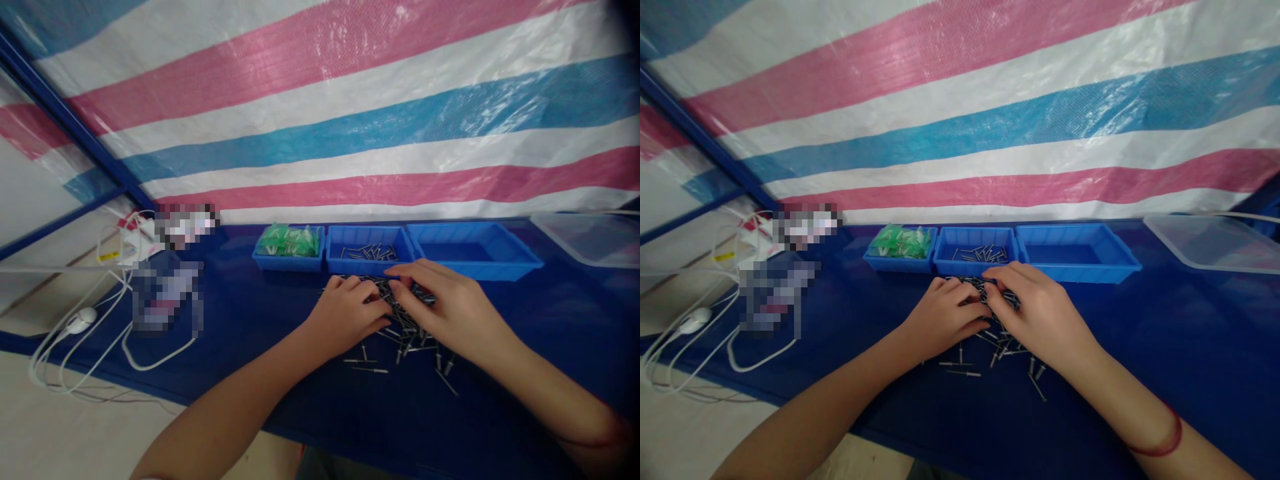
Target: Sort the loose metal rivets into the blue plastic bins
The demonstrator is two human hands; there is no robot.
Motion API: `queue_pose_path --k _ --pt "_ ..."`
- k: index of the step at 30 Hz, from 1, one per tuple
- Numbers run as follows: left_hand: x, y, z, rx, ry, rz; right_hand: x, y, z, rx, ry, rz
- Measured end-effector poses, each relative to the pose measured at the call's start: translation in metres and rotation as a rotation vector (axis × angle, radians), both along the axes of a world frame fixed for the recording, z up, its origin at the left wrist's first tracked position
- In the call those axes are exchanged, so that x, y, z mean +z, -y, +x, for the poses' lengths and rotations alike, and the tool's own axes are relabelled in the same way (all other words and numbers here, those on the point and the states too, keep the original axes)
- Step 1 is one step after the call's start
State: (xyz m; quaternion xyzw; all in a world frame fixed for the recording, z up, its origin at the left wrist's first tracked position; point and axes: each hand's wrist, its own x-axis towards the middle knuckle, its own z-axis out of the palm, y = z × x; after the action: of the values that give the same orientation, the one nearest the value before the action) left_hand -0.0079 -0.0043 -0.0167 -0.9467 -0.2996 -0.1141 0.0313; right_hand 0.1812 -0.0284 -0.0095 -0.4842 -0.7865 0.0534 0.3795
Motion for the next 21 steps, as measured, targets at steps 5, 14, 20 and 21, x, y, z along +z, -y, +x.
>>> queue_pose_path --k 5,14,20,21 --pt "-0.008 -0.001 0.006 0.016 -0.023 0.074 0.000 0.001 -0.002 0.051 0.018 0.016" --pt "0.007 0.004 0.001 0.088 0.316 -0.262 -0.001 -0.002 0.001 0.123 -0.056 -0.193" --pt "0.010 0.006 -0.003 0.138 0.717 -0.582 0.001 -0.001 -0.003 0.224 -0.151 -0.356" --pt "0.011 0.006 -0.003 0.136 0.753 -0.623 0.000 -0.001 -0.002 0.215 -0.170 -0.369"
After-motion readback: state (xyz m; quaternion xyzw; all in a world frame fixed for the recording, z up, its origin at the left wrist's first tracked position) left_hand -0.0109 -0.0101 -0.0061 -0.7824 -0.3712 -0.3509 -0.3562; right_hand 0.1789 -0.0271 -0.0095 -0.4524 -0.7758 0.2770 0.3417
